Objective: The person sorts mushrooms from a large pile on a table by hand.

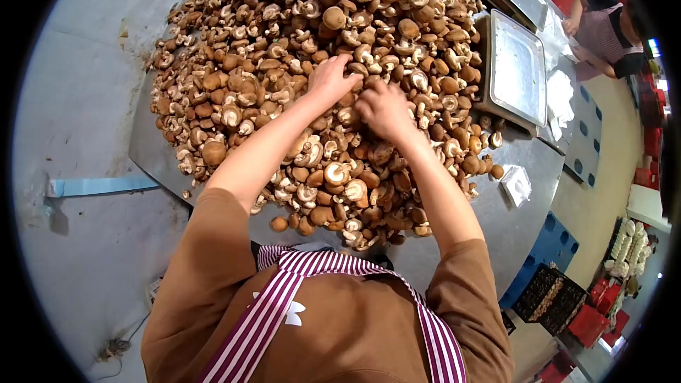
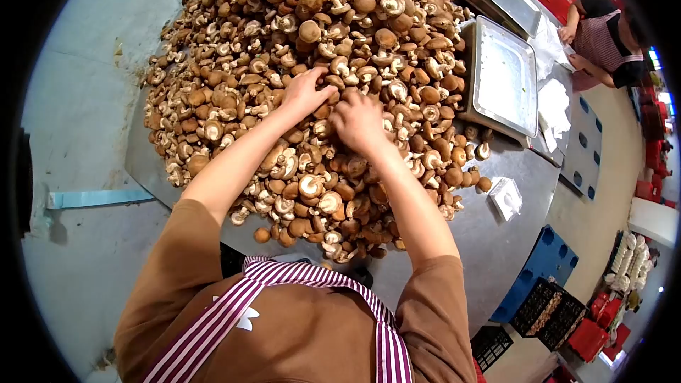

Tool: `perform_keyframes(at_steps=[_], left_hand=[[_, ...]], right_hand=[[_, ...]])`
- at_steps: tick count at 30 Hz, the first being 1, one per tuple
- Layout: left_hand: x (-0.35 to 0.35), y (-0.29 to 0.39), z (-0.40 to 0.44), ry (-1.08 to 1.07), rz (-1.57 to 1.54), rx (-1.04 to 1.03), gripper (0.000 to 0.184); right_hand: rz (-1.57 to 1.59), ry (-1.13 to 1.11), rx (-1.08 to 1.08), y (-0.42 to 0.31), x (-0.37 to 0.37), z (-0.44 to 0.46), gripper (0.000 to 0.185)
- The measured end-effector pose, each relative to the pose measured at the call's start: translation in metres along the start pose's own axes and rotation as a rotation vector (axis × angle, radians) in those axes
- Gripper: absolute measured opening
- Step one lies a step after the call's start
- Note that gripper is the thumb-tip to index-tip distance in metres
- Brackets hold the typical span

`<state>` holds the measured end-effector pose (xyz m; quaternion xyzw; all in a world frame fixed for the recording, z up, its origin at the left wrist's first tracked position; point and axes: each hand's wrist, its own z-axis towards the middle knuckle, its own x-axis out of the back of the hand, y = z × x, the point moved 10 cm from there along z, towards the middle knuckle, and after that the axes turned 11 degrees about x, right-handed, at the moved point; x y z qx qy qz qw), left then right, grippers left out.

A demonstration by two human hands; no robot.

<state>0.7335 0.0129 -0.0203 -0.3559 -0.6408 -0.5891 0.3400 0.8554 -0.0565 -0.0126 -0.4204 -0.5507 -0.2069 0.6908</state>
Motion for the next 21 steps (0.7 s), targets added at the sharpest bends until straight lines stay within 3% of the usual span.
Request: perform_keyframes(at_steps=[2,4,8,11,14,16,17,20,21], left_hand=[[-0.014,0.008,0.005,-0.041,0.082,0.078,0.067],[-0.024,0.01,0.009,-0.018,0.07,0.069,0.069],[-0.027,-0.005,0.005,-0.034,-0.071,0.082,0.041],[-0.011,-0.018,-0.002,-0.01,-0.244,0.075,0.034],[0.012,-0.018,-0.029,-0.143,-0.298,0.183,0.033],[0.026,-0.008,-0.05,-0.042,-0.351,-0.135,0.031],[0.023,-0.008,-0.059,-0.093,-0.185,-0.199,0.033],[0.065,0.019,-0.098,-0.062,-0.18,-0.126,0.035],[0.083,0.037,-0.104,-0.103,-0.377,-0.116,0.036]], right_hand=[[0.006,0.073,0.105,-0.03,0.009,-0.028,0.03],[0.181,-0.02,0.047,-0.038,0.007,-0.056,0.025],[0.193,0.221,0.068,-0.054,0.036,-0.115,0.021],[0.239,0.259,-0.063,-0.053,0.047,-0.148,0.027],[0.257,0.283,-0.103,-0.045,0.053,-0.161,0.03],[0.283,0.273,-0.133,-0.035,0.059,-0.166,0.03],[0.275,0.293,-0.134,-0.029,0.065,-0.167,0.028],[0.264,0.376,-0.144,-0.012,0.076,-0.17,0.022],[0.263,0.396,-0.151,-0.008,0.079,-0.171,0.021]])
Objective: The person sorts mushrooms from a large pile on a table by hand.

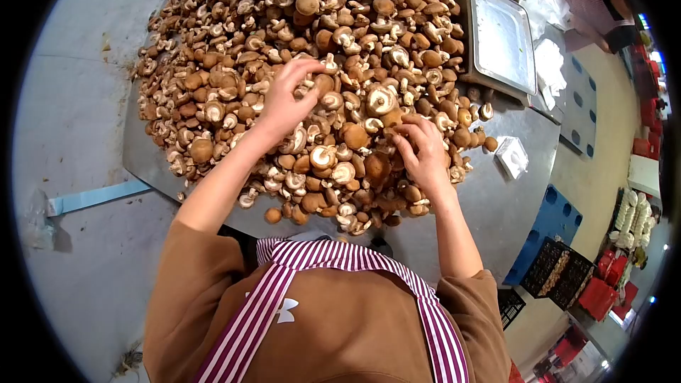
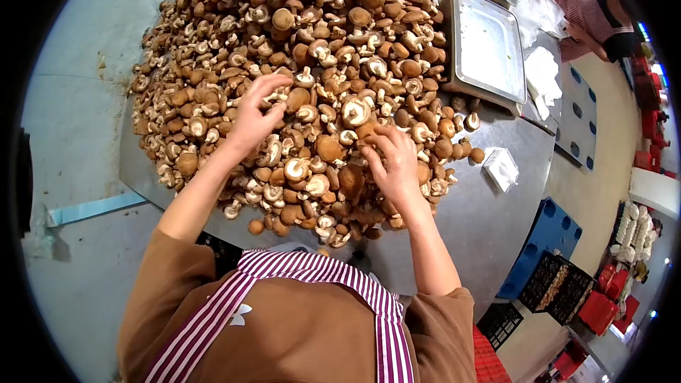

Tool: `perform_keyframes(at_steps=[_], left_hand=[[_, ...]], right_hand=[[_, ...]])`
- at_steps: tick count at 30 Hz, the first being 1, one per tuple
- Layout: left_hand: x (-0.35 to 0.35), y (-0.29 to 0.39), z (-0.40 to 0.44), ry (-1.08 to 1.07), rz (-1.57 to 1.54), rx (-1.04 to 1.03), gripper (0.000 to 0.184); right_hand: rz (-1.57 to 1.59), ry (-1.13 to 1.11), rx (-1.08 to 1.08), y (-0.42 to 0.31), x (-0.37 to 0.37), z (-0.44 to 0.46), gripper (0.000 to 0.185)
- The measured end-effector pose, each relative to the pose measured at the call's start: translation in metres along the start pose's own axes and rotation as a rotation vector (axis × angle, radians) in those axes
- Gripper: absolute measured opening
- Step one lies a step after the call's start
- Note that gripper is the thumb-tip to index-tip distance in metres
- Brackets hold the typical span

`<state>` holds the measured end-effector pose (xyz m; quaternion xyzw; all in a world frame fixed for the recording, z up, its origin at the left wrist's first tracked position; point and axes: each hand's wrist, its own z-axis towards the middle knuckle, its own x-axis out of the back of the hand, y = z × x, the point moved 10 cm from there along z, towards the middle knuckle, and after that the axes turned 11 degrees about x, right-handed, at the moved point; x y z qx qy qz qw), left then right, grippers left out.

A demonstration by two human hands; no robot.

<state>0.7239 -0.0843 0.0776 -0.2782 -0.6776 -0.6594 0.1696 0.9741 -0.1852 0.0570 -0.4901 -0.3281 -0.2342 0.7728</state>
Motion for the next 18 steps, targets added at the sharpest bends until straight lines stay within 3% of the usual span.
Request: perform_keyframes(at_steps=[1,3,4,6,11,18], left_hand=[[0.013,0.025,-0.005,-0.029,-0.201,0.01,0.038],[0.061,0.114,-0.028,-0.019,-0.259,-0.35,0.031],[0.088,0.161,-0.048,0.004,-0.266,-0.626,0.046],[0.118,0.209,-0.08,0.058,-0.214,-0.842,0.046],[0.136,0.242,-0.114,0.14,-0.146,-1.025,0.046],[0.146,0.274,-0.145,0.146,-0.129,-1.118,0.046]], right_hand=[[-0.001,0.017,-0.005,0.002,0.003,0.0,0.02],[-0.006,0.041,0.007,-0.002,0.007,-0.001,0.019],[-0.005,0.057,-0.005,-0.002,0.009,-0.004,0.019],[0.036,0.05,-0.068,-0.002,0.011,-0.01,0.018],[-0.036,0.148,-0.018,0.003,0.018,-0.041,0.018],[-0.055,0.097,-0.251,0.01,0.045,-0.112,0.015]])
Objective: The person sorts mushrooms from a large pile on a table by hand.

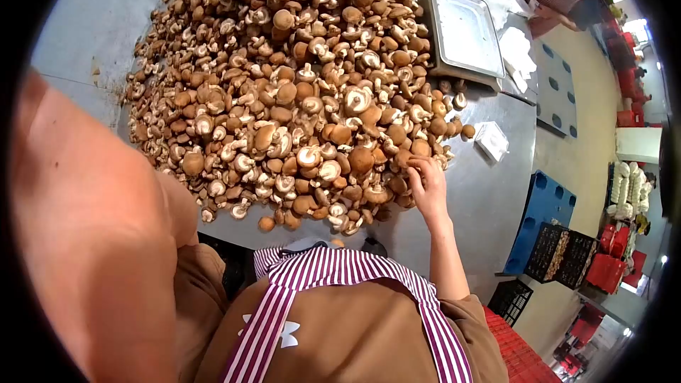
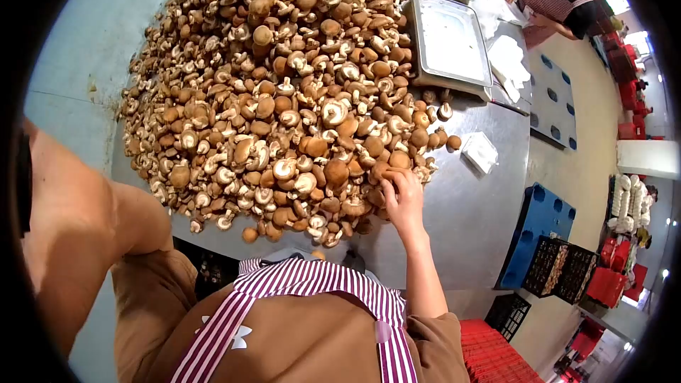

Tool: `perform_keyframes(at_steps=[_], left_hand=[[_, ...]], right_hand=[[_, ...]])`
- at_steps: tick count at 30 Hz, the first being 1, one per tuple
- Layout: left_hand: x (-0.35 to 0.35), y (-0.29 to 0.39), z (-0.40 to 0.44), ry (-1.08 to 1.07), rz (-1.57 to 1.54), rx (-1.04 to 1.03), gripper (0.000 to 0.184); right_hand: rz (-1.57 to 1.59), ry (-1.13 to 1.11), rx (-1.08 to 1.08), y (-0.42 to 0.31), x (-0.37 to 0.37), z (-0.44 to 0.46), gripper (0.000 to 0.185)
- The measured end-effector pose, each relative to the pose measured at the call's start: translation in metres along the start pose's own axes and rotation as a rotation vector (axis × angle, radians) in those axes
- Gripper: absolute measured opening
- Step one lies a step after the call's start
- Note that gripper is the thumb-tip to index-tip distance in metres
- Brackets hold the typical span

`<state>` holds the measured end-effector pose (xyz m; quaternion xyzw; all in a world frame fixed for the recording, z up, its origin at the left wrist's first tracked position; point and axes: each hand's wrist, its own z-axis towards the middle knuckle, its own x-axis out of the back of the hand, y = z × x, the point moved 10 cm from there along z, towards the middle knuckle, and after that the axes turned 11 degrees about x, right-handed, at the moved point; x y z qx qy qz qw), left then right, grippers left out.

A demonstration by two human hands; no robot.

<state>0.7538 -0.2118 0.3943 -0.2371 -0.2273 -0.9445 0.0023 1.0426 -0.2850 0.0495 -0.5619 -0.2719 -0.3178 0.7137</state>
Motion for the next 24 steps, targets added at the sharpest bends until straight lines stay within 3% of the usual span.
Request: perform_keyframes(at_steps=[7,9,13,18,24], left_hand=[[0.027,0.034,0.003,0.031,0.037,-0.098,0.047],[0.05,0.036,0.012,0.044,0.045,-0.156,0.047],[0.112,0.044,0.059,0.112,0.096,-0.23,0.048],[0.186,0.079,0.119,0.276,0.162,-0.335,0.048],[0.217,0.137,0.106,0.397,0.143,-0.438,0.05]], right_hand=[[0.007,0.042,-0.007,-0.009,0.007,-0.027,0.014],[-0.045,0.082,0.061,-0.012,0.007,-0.027,0.014],[0.017,-0.003,-0.01,-0.033,0.015,-0.017,0.015],[-0.102,0.165,0.222,-0.029,0.021,-0.032,0.019],[-0.084,0.035,0.146,-0.051,0.022,-0.039,0.018]])
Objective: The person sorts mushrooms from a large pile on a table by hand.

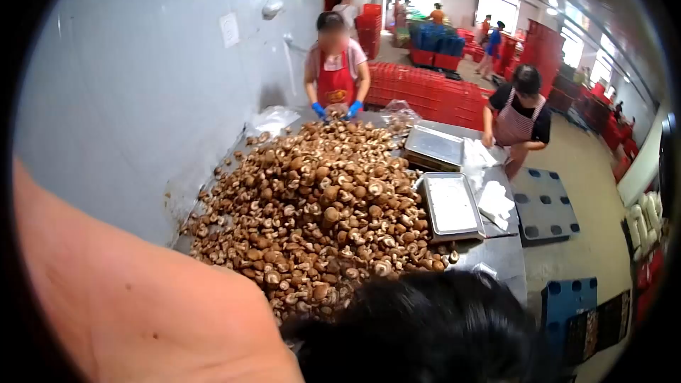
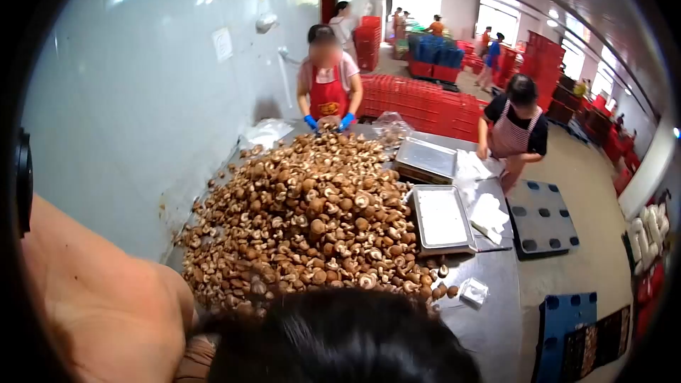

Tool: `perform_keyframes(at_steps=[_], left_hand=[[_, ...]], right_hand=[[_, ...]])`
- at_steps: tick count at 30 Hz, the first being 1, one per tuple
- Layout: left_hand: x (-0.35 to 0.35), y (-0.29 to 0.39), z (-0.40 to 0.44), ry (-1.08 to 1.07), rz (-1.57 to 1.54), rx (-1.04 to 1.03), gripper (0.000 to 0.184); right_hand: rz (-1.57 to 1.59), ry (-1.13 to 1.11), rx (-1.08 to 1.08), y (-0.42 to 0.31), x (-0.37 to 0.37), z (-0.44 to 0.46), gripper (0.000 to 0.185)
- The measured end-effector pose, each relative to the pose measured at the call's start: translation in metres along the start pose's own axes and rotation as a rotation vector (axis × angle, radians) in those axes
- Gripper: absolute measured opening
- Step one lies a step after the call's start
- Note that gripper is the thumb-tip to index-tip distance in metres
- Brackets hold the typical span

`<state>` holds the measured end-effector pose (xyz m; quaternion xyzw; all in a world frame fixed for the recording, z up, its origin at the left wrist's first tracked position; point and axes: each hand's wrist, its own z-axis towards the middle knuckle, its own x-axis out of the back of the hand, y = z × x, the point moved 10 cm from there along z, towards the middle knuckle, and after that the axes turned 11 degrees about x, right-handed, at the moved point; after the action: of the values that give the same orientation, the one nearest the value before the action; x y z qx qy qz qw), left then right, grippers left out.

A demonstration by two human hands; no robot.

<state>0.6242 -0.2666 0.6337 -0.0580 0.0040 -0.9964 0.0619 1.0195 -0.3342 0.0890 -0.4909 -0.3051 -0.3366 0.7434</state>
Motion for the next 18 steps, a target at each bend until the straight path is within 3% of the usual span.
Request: perform_keyframes(at_steps=[4,10,13,15,18], left_hand=[[-0.002,0.026,-0.022,-0.034,0.048,-0.059,0.05],[-0.005,-0.013,-0.052,-0.021,0.137,-0.024,0.052],[-0.008,-0.031,-0.06,-0.038,0.181,-0.028,0.053],[-0.014,-0.031,-0.069,-0.025,0.178,-0.037,0.053],[-0.023,-0.033,-0.084,-0.015,0.187,-0.032,0.054]], right_hand=[[0.019,-0.003,0.003,0.005,-0.022,-0.008,0.017],[0.084,0.02,0.018,0.003,-0.032,0.015,0.014],[0.057,-0.159,-0.147,-0.001,-0.039,0.028,0.014],[0.05,-0.014,-0.034,-0.003,-0.036,0.024,0.014],[0.102,0.022,0.063,-0.016,-0.031,0.044,0.013]])
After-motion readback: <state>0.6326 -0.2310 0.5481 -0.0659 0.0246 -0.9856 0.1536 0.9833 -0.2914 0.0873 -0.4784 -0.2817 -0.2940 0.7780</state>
